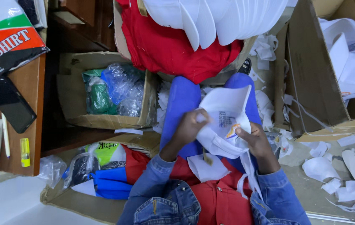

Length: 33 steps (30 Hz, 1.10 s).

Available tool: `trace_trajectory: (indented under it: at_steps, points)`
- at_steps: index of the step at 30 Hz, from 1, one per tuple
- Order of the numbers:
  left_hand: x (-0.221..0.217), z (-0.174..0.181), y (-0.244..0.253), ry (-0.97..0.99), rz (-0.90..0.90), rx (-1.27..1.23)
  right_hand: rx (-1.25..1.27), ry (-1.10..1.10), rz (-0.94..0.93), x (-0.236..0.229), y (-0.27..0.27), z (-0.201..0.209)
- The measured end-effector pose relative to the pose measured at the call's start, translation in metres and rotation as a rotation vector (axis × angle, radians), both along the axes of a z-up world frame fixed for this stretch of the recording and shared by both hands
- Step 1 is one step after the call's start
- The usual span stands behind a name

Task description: The person sits on the floor surrounded by boxes and removes paper tags from white baseball caps using a small blade. They carefully cut the strings and peel off the labels from the front and inside of the caps.

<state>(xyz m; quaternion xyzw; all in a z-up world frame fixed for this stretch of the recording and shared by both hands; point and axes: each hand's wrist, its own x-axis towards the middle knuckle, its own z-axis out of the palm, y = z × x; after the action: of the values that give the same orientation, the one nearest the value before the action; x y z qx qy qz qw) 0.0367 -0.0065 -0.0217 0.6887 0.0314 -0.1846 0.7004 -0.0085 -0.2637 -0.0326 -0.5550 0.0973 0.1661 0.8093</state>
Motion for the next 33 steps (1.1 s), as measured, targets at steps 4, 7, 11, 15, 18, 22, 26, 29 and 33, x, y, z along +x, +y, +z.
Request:
trace_trajectory:
  at_steps: [4,7,11,15,18,22,26,29,33]
  points:
    - [0.028,0.048,0.031,-0.339,0.231,0.922,-0.292,0.068,0.134,0.011,-0.030,0.017]
    - [0.033,0.080,0.036,-0.272,0.263,0.929,-0.481,0.091,0.036,0.015,-0.047,0.016]
    - [0.026,0.073,0.032,-0.371,0.333,0.830,-0.790,-0.098,-0.273,0.036,-0.093,0.043]
    - [0.026,0.060,0.026,-0.423,0.250,0.632,-0.538,-0.439,-0.774,0.076,-0.131,0.059]
    - [0.021,0.059,0.022,-0.415,0.195,0.560,-0.080,-0.400,-0.790,0.096,-0.164,0.037]
    - [0.021,0.068,0.015,-0.386,0.148,0.543,-0.152,-0.144,-0.555,0.084,-0.154,0.017]
    - [0.026,0.061,0.020,-0.383,0.146,0.533,-0.380,-0.098,-0.556,0.071,-0.147,-0.027]
    - [0.032,0.057,0.026,-0.446,0.120,0.536,-0.421,-0.141,-0.575,0.062,-0.138,-0.046]
    - [0.054,0.036,0.033,-0.395,0.172,0.457,-0.594,-0.248,-0.337,0.058,-0.095,-0.058]
